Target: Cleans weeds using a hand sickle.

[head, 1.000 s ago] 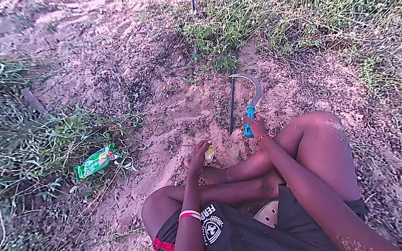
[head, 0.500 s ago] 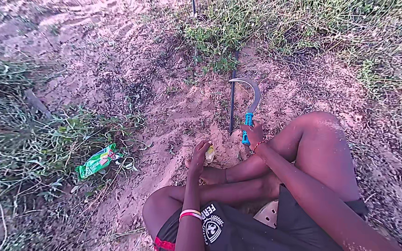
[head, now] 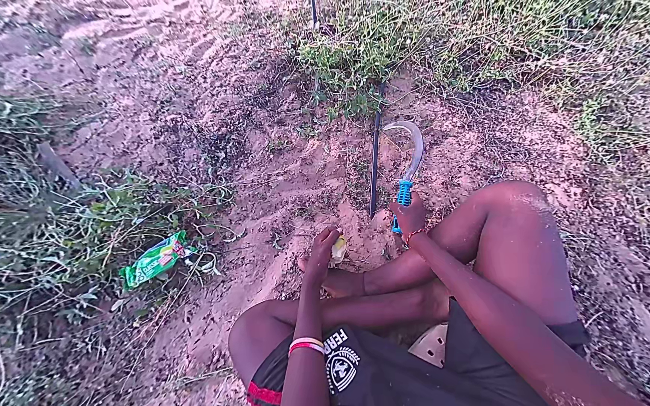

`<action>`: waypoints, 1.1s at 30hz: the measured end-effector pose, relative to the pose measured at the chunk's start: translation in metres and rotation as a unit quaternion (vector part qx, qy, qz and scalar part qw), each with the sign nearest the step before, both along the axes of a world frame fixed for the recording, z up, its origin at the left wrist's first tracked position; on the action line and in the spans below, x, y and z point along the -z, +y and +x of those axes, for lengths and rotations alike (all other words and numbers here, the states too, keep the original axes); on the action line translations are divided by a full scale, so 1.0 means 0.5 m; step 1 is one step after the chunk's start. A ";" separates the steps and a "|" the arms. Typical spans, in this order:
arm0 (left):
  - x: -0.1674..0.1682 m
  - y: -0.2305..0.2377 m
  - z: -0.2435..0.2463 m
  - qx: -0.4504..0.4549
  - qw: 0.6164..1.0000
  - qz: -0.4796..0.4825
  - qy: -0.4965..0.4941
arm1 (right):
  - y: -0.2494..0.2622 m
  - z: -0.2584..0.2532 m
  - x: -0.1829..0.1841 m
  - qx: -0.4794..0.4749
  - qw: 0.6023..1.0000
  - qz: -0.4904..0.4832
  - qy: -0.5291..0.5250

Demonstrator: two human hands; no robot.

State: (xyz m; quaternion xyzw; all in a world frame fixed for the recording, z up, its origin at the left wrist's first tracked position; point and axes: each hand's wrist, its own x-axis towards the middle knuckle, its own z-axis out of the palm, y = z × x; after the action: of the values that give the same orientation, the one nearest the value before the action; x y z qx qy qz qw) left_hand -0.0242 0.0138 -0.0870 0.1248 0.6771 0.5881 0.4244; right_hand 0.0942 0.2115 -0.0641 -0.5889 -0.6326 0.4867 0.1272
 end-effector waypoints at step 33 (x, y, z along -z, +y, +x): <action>0.002 0.000 -0.003 0.003 1.000 -0.004 -0.006 | 0.000 -0.009 -0.011 0.007 0.999 0.040 -0.026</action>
State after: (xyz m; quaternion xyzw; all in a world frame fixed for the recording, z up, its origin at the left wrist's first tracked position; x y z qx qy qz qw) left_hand -0.0257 0.0137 -0.0880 0.1215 0.6763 0.5849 0.4310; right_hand 0.0898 0.2116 -0.0587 -0.6002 -0.6504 0.4448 0.1374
